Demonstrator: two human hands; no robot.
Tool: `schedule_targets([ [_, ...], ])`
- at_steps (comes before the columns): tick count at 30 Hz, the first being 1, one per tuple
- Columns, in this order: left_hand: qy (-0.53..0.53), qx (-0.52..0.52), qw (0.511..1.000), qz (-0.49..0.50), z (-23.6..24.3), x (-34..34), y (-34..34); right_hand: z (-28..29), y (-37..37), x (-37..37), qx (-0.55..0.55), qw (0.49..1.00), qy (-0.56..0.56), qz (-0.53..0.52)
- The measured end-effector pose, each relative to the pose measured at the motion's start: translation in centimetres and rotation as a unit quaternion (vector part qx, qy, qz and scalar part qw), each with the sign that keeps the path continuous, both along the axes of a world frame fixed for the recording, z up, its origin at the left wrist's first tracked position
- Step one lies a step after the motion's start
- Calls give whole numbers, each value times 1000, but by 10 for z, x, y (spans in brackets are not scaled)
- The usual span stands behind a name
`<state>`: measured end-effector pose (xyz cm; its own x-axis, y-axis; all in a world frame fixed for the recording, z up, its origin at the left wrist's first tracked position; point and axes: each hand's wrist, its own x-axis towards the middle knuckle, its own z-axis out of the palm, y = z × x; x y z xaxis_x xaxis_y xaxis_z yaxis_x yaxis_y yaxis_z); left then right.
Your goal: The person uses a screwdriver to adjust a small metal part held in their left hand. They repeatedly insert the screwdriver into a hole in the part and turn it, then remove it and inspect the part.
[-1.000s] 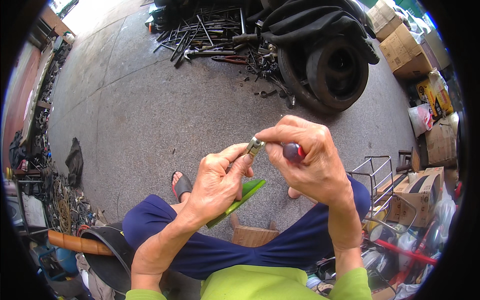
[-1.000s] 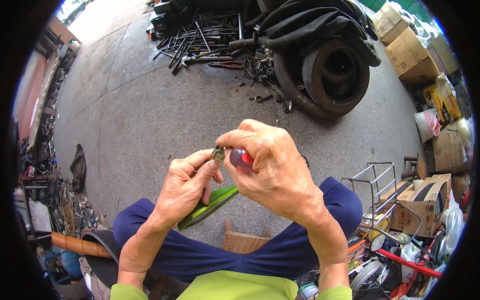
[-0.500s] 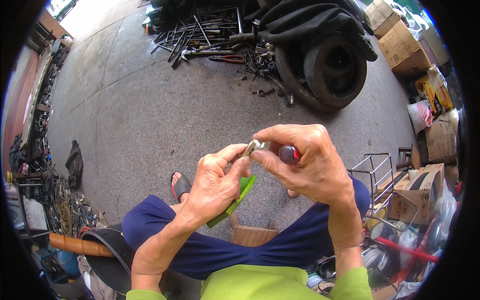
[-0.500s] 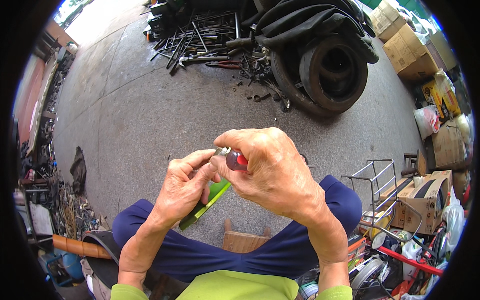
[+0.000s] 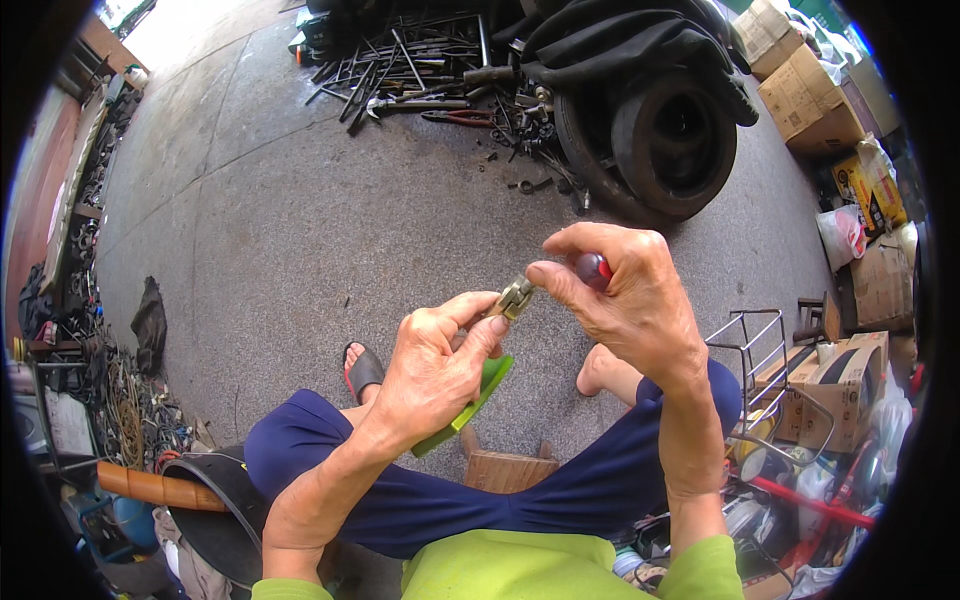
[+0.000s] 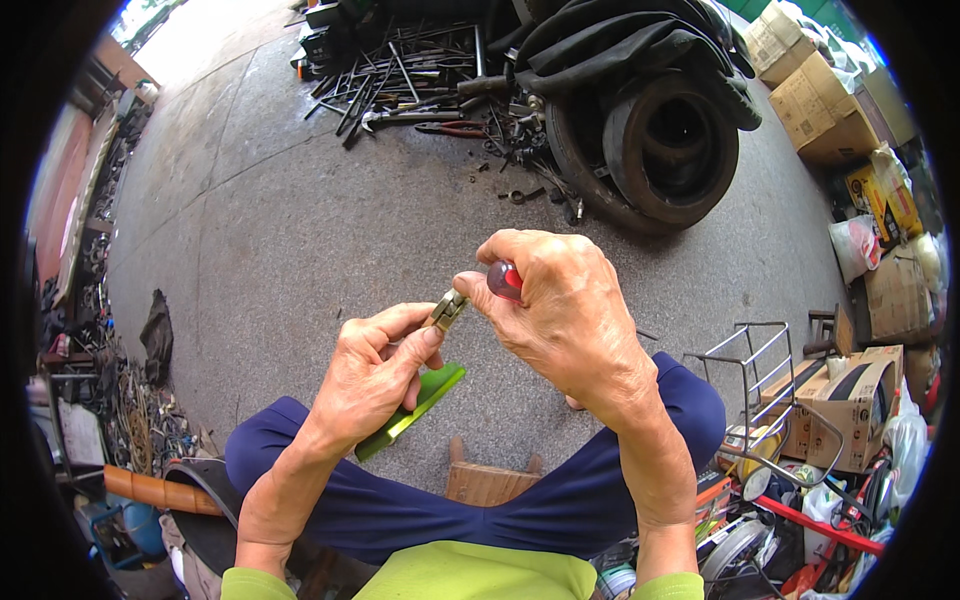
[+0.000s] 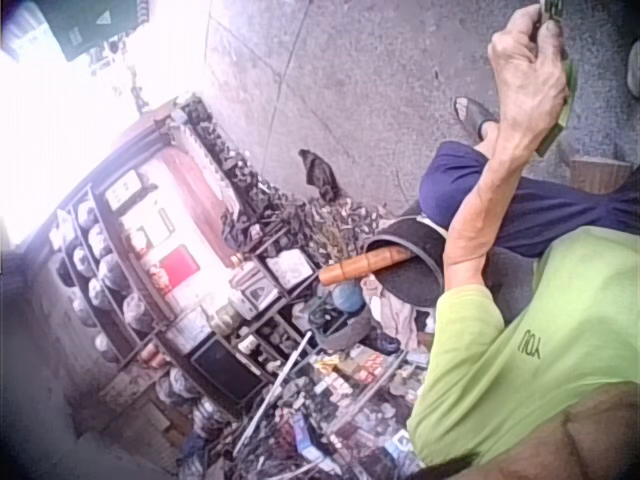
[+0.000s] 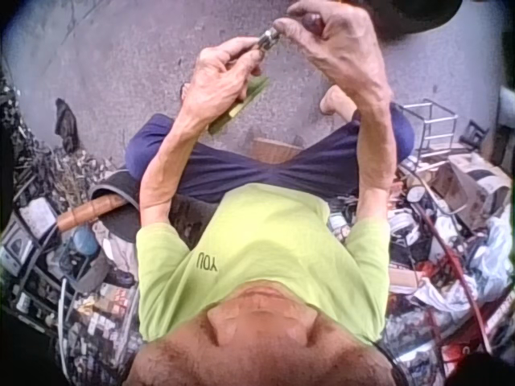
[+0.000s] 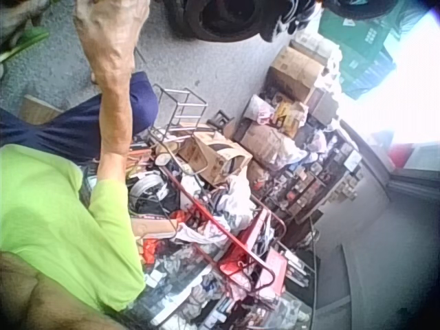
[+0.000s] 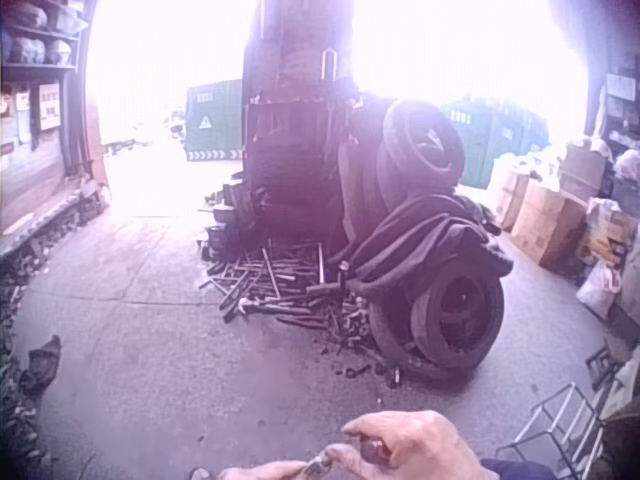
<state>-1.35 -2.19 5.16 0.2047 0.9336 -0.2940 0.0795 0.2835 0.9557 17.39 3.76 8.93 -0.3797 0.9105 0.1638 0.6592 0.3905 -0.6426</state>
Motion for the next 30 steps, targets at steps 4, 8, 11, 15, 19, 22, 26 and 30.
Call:
schedule_targets([
  [4, 10, 14, 1000, -1, -2, -1, -1, 2, -1, -1, 25, 999, 16, 18],
  [8, 24, 16, 1000, -7, 0, 0, 0, 9, -5, -2, 22, 997, 48, 65],
  [11, 18, 9, 1000, -10, -1, 0, 1, 10, -9, -1, 44, 995, 35, 82],
  [15, 28, 30, 999, 1, -5, -1, 0, 18, -19, -7, -16, 993, 39, 110],
  [19, 38, 36, 999, 1, -7, 0, 0, 18, -20, -8, -16, 992, 39, 115],
  [22, 32, 20, 999, -5, -6, -1, -1, 12, -19, -5, 11, 991, 30, 131],
  [26, 28, 34, 999, -5, -2, 2, 0, 16, -18, -6, -22, 995, 19, 96],
  [30, 28, 25, 999, -14, -3, 0, 0, 12, -9, 0, 11, 997, 17, 68],
])
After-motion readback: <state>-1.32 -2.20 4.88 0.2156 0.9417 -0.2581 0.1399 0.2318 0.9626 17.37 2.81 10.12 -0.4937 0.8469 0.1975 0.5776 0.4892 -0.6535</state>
